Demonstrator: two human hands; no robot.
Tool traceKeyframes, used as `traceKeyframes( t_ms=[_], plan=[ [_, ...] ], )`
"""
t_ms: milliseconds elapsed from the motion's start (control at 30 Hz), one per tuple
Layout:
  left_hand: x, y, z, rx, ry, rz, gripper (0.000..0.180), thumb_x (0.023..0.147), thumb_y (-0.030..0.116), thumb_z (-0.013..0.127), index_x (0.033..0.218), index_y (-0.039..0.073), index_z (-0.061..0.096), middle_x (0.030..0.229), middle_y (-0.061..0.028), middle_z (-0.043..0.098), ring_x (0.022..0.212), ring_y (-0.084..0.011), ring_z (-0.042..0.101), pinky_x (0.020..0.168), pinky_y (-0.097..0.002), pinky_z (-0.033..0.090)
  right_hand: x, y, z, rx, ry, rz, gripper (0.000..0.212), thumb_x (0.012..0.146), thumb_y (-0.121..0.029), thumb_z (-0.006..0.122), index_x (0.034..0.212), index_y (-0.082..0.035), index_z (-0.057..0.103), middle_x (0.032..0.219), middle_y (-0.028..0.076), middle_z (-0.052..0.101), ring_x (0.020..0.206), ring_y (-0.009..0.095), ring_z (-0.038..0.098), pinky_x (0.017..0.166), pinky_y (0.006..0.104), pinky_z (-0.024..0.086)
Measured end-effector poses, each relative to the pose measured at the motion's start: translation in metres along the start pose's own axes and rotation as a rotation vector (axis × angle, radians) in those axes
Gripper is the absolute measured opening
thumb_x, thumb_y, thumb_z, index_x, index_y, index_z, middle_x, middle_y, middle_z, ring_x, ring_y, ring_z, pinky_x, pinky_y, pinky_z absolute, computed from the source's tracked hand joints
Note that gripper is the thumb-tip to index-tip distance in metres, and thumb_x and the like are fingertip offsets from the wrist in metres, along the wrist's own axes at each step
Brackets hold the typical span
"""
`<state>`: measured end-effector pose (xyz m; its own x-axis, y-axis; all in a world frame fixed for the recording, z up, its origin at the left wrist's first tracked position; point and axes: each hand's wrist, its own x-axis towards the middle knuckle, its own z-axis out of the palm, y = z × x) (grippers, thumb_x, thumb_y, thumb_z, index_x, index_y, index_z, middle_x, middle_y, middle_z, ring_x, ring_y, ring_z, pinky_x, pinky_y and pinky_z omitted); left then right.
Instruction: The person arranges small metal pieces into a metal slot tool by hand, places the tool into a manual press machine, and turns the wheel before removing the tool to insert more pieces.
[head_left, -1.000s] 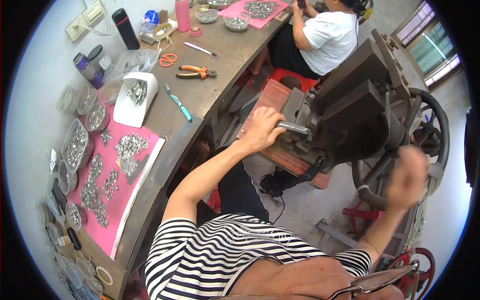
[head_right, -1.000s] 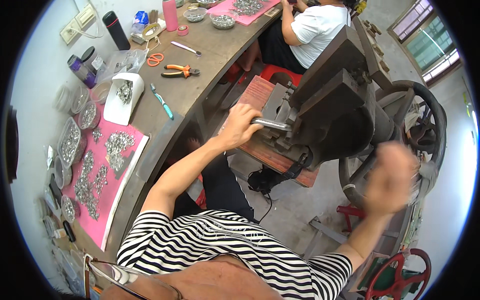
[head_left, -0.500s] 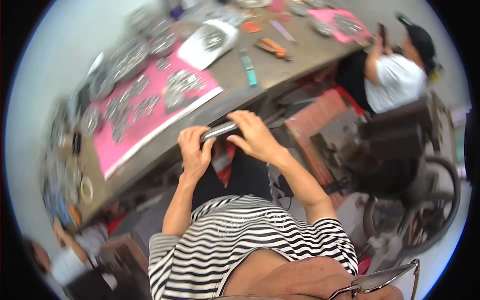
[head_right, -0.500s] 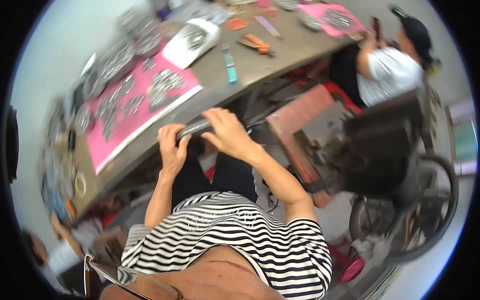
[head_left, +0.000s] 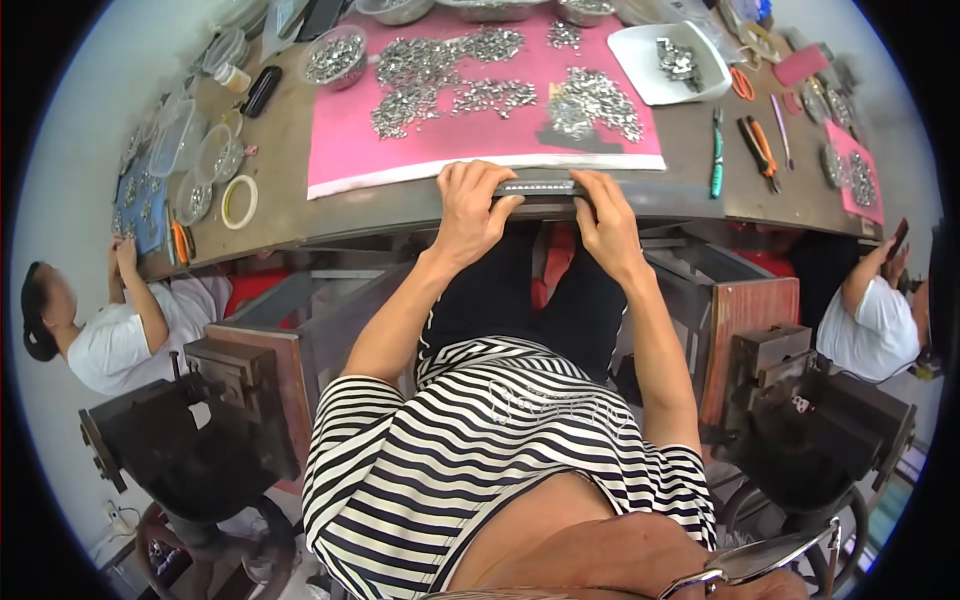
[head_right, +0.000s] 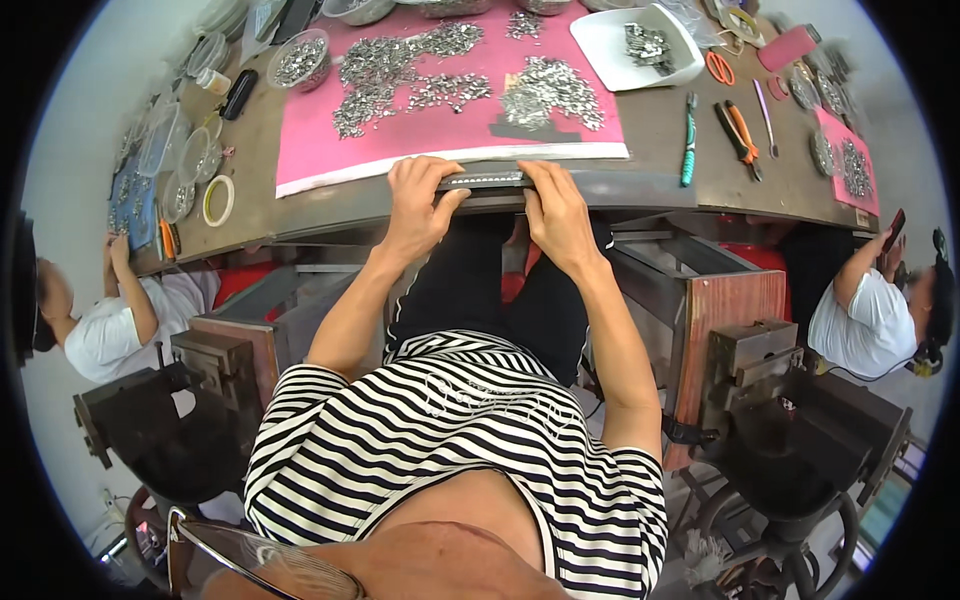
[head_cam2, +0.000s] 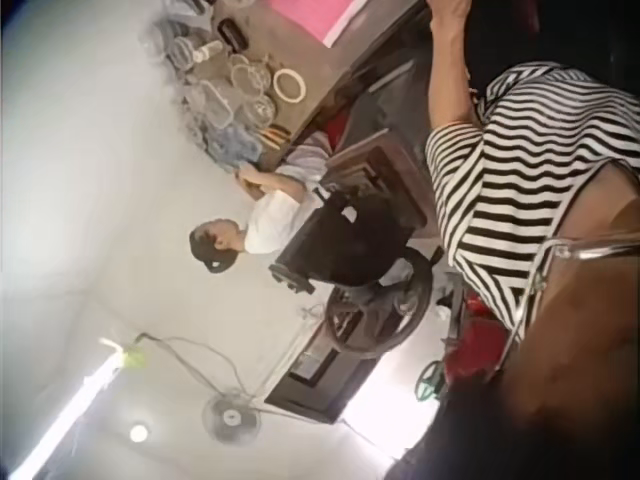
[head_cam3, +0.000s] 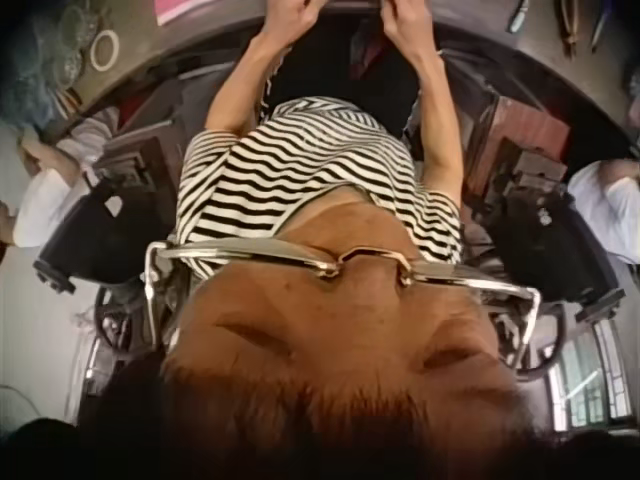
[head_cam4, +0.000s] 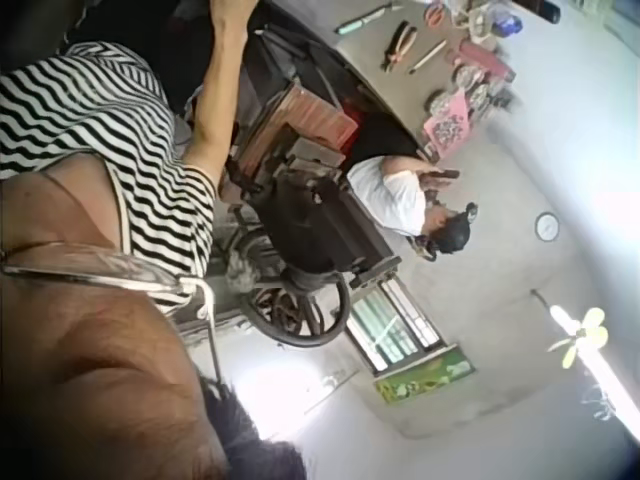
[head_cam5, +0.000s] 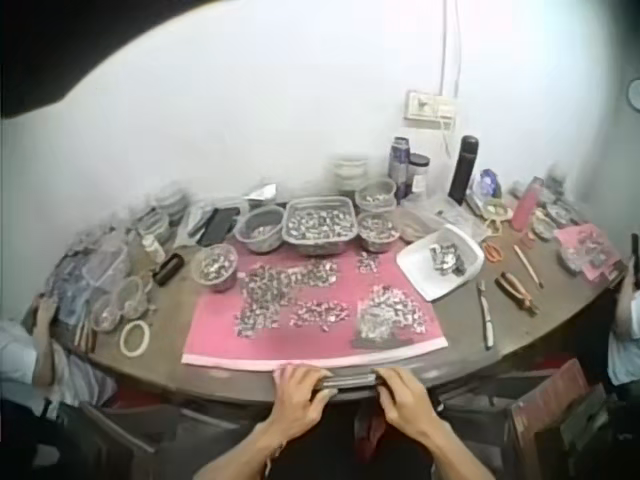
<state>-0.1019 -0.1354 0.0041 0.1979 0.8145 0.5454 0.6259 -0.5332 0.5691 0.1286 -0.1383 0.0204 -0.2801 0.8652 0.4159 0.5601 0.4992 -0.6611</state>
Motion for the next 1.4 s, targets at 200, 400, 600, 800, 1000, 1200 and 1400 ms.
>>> traceKeyframes(
  t_ms=[200, 400, 600, 800, 1000, 1200, 1400],
  plan=[
    [0.009, -0.025, 0.001, -0.036, -0.037, -0.053, 0.023, 0.086, 0.017, 0.073, 0.107, 0.008, 0.071, 0.099, -0.0053, 0.059, 0.098, -0.0252, 0.053, 0.096, -0.0437, 0.032, 0.018, 0.014, 0.024, -0.189, 0.045, -0.086, 0.053, 0.076, -0.009, 0.083, 0.124, -0.001, 0.062, 0.127, 0.015, 0.06, 0.118, 0.037, 0.055, 0.099, 0.0464, 0.045],
    [0.019, -0.029, 0.008, 0.026, 0.009, -0.035, 0.022, 0.087, 0.015, 0.072, 0.109, 0.012, 0.073, 0.101, -0.0032, 0.06, 0.098, -0.0239, 0.053, 0.094, -0.0434, 0.034, 0.018, 0.021, 0.037, -0.346, 0.15, -0.095, 0.062, 0.074, -0.015, 0.086, 0.129, -0.004, 0.059, 0.127, 0.014, 0.059, 0.117, 0.034, 0.056, 0.1, 0.0438, 0.043],
    [0.013, -0.022, 0.011, 0.031, -0.003, -0.029, 0.028, 0.082, 0.014, 0.076, 0.109, 0.011, 0.071, 0.108, -0.0049, 0.063, 0.11, -0.0252, 0.055, 0.103, -0.0497, 0.032, 0.015, 0.026, 0.045, -0.334, 0.198, -0.097, 0.064, 0.074, -0.013, 0.087, 0.13, -0.003, 0.058, 0.122, 0.014, 0.06, 0.113, 0.035, 0.057, 0.099, 0.0445, 0.044],
    [-0.005, -0.016, 0.002, -0.145, 0.134, 0.059, 0.037, 0.083, 0.001, 0.072, 0.118, 0.008, 0.064, 0.132, -0.0105, 0.064, 0.131, -0.035, 0.056, 0.117, -0.06, 0.024, 0.015, 0.029, 0.04, -0.236, 0.198, -0.12, 0.062, 0.075, -0.009, 0.086, 0.13, -0.001, 0.057, 0.118, 0.015, 0.061, 0.111, 0.037, 0.057, 0.096, 0.0458, 0.046],
    [-0.051, -0.013, -0.027, -0.675, 0.428, -0.509, 0.03, 0.108, 0.008, 0.042, 0.135, -0.006, 0.043, 0.137, -0.0234, 0.057, 0.123, -0.0299, 0.062, 0.103, -0.0389, 0.052, 0.015, 0.029, 0.04, -0.278, 0.222, -0.162, 0.049, 0.077, -0.008, 0.083, 0.121, -0.002, 0.062, 0.114, 0.015, 0.062, 0.108, 0.037, 0.057, 0.094, 0.0451, 0.047],
    [-0.05, -0.037, -0.062, -1.074, 0.197, -0.966, 0.028, 0.108, 0.016, 0.048, 0.127, -0.005, 0.049, 0.12, -0.0236, 0.066, 0.106, -0.0293, 0.071, 0.089, -0.0367, 0.059, 0.016, 0.027, 0.04, -0.277, 0.236, -0.166, 0.046, 0.076, -0.009, 0.083, 0.117, -0.002, 0.063, 0.113, 0.014, 0.062, 0.108, 0.036, 0.057, 0.093, 0.0444, 0.048],
    [-0.039, -0.012, -0.025, -0.646, 0.1, -0.535, 0.023, 0.098, 0.012, 0.068, 0.117, 0.0, 0.063, 0.103, -0.0128, 0.073, 0.089, -0.0199, 0.072, 0.076, -0.0302, 0.057, 0.016, 0.024, 0.04, -0.274, 0.241, -0.152, 0.044, 0.076, -0.009, 0.083, 0.116, -0.002, 0.064, 0.114, 0.014, 0.062, 0.108, 0.035, 0.057, 0.093, 0.0444, 0.048]
  ],
)
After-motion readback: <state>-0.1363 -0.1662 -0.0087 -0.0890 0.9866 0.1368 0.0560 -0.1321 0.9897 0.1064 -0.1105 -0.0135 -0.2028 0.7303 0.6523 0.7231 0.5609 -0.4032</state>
